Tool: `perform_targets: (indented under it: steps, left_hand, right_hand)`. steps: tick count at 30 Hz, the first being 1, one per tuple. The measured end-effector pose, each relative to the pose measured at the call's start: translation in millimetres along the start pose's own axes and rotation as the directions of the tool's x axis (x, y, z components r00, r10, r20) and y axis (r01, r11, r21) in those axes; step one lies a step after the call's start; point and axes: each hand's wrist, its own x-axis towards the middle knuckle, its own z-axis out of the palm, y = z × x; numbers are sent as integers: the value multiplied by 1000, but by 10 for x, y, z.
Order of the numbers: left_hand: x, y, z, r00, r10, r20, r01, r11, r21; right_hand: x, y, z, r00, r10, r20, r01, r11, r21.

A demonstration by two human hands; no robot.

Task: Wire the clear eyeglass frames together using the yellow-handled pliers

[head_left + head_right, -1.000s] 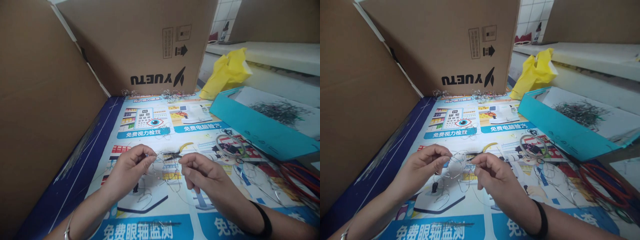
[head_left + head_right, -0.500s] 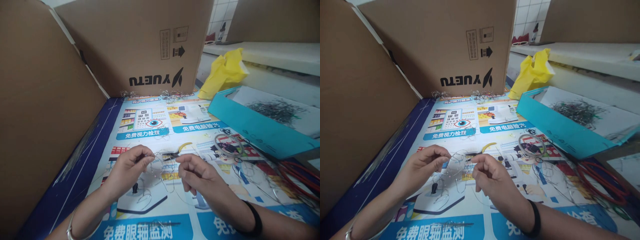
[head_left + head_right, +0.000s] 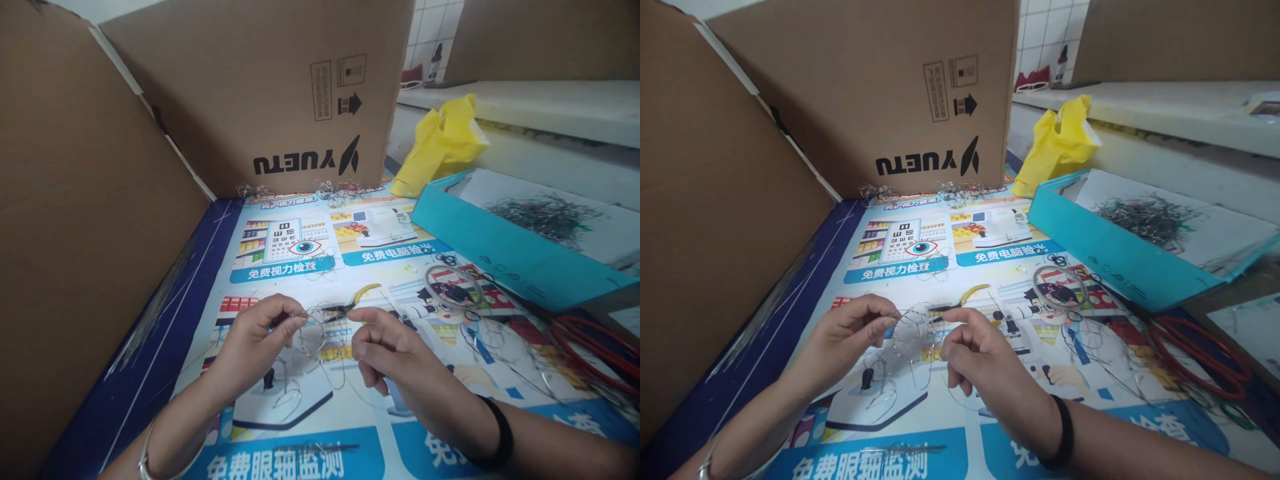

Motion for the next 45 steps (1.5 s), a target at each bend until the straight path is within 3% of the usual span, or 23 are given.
perform_targets:
  steps: [6, 10, 18, 33, 45]
  left_hand:
    - [39, -78, 93, 987, -149, 54, 153, 984, -90]
    - [59, -89, 148, 979, -176, 100, 185, 979, -91]
    - [88, -184, 153, 980, -155, 126, 166, 983, -84]
    - [108, -241, 113, 972, -166, 163, 169, 986, 0]
    - [106, -71, -5, 966, -161, 202, 102, 956, 275]
  right_hand:
    - [122, 78, -86, 1000, -20, 18, 23, 972, -233]
    - [197, 133, -148, 996, -83, 40, 91, 947, -308]
    - [234, 177, -173, 989, -132, 64, 147, 911, -387]
    - [216, 104, -159, 995, -95, 41, 103, 882, -460]
    - [217, 115, -201, 995, -103, 10, 93, 847, -524]
